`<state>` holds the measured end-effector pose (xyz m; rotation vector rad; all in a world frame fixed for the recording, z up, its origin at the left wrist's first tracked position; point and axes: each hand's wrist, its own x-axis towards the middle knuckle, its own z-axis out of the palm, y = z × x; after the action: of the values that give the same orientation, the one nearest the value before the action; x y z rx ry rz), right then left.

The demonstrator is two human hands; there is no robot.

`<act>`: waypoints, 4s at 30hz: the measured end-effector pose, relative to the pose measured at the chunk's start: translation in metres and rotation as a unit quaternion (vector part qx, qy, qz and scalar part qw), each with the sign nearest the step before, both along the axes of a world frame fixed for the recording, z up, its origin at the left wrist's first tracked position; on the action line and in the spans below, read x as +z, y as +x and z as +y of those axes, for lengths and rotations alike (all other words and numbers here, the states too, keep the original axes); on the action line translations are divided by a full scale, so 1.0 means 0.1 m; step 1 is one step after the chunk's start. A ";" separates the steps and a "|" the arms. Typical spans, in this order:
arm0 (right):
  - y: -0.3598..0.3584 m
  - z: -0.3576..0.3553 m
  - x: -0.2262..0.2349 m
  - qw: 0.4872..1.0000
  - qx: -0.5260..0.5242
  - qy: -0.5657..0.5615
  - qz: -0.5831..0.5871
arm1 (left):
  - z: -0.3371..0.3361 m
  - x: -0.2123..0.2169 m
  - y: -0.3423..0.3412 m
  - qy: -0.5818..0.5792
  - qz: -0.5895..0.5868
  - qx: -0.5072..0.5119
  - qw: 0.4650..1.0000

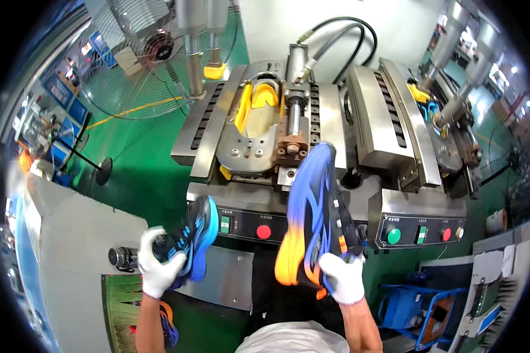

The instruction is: The person picks up a shoe, inserts it into a press machine, and activates the pressing cycle by hitting buttons. They then remove the shoe and place it onto a conveyor belt, repeating these actions for several shoes.

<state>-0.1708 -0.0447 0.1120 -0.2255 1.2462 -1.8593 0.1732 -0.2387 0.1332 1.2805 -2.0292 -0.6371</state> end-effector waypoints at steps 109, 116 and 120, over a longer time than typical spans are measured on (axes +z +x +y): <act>1.45 0.06 -1.38 0.926 0.326 0.190 0.029 | 0.99 -2.03 0.97 0.404 0.212 0.158 0.876; 0.77 1.46 -1.07 0.953 0.151 0.264 0.009 | 1.55 -0.94 0.05 0.449 0.181 -0.071 0.872; 0.37 2.30 -0.81 0.975 -0.150 0.108 -0.124 | 1.74 -1.02 -0.86 0.347 0.020 -0.237 0.907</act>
<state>-0.1335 0.1852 0.0306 0.3201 1.3477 -1.9118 0.0876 -0.0648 0.0313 1.0958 -2.1708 -1.7187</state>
